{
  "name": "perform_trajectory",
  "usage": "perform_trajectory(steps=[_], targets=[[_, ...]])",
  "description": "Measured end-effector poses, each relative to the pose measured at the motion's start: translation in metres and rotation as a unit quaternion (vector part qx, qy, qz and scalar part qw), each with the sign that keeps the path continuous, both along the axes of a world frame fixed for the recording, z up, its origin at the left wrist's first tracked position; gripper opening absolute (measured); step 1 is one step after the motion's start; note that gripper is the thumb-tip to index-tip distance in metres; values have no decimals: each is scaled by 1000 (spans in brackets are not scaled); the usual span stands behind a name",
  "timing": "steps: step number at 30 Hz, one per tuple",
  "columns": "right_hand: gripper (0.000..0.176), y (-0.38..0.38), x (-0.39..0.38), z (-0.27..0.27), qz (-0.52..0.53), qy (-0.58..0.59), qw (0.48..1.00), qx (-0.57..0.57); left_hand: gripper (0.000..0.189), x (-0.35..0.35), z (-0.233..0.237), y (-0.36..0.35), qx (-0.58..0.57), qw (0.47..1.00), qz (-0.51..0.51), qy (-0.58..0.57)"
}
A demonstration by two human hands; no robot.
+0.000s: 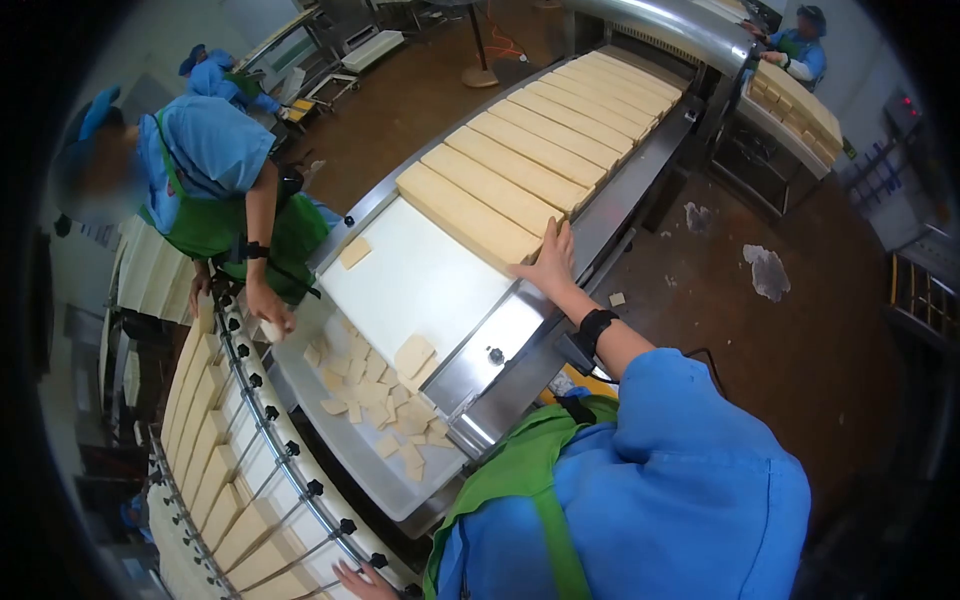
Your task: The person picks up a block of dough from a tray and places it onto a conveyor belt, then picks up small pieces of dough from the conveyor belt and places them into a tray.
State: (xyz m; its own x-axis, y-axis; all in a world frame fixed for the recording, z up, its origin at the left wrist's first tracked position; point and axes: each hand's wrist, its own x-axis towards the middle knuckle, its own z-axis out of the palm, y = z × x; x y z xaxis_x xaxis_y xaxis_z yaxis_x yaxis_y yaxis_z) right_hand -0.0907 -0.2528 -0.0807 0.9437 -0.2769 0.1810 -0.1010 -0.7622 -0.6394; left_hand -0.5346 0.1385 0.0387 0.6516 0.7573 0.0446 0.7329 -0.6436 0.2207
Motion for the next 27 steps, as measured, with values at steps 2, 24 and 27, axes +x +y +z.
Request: perform_trajectory(steps=[2,24,27], targets=[[110,-4,7,-7,19,48,999,9,58,45,-26,10,24,989,-108,-101],[68,4,14,43,233,81,967,-55,51,686,-101,-163,-23,916,-400,-16],[64,2,13,43,246,84,965,-46,53,685,-84,-162,-27,919,-389,65]])
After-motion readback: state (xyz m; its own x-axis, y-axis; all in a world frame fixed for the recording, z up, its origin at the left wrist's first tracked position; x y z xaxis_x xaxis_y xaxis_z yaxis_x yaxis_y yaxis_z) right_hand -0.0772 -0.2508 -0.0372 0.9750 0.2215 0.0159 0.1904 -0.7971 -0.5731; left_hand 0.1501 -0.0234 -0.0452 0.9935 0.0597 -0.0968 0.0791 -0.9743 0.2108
